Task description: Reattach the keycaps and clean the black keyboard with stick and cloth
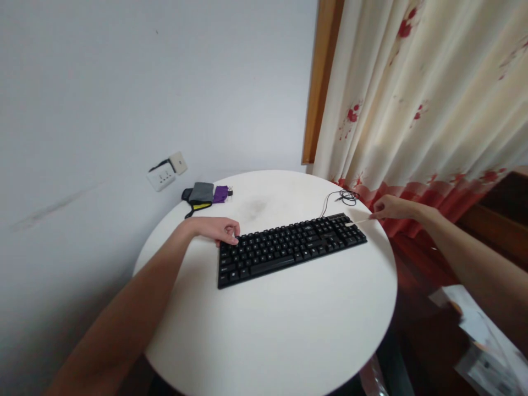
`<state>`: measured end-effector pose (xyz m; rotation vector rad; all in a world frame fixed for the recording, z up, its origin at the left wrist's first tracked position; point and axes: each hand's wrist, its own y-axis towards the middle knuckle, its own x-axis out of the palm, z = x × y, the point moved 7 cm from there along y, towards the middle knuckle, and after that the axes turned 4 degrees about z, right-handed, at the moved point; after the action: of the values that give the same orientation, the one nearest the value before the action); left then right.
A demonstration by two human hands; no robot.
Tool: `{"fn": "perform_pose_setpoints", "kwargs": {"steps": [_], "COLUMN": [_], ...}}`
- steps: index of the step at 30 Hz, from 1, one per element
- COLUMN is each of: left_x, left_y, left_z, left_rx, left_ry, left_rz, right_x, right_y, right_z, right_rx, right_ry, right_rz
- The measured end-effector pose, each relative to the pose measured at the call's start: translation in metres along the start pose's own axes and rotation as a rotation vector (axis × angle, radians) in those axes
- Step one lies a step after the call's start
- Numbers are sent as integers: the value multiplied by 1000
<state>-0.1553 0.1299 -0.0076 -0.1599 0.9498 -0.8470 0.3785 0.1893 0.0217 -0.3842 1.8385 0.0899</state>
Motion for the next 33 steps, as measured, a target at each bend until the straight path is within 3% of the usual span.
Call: {"fn": "perform_pose_setpoints", "kwargs": {"steps": [7,13,18,25,33], "left_x": [-1,-1,-1,-2,-1], "left_y": [-1,-2,0,2,-1], "left_z": [0,1,-2,-5,-3], "left_rx": [-8,-8,-4,8,-7], "left_ry": [10,21,21,26,22], "left_rz": [22,26,30,36,48], "right_x": [30,31,25,43,57], "right_y": [5,7,2,-8,-12], "right_z": [-22,-74,-109,-163,-251], "right_rx": [-16,-142,-215,-299,-404], "right_ry": [138,158,112,33,-45], "right_rz": [-50,-11,114,159,199]}}
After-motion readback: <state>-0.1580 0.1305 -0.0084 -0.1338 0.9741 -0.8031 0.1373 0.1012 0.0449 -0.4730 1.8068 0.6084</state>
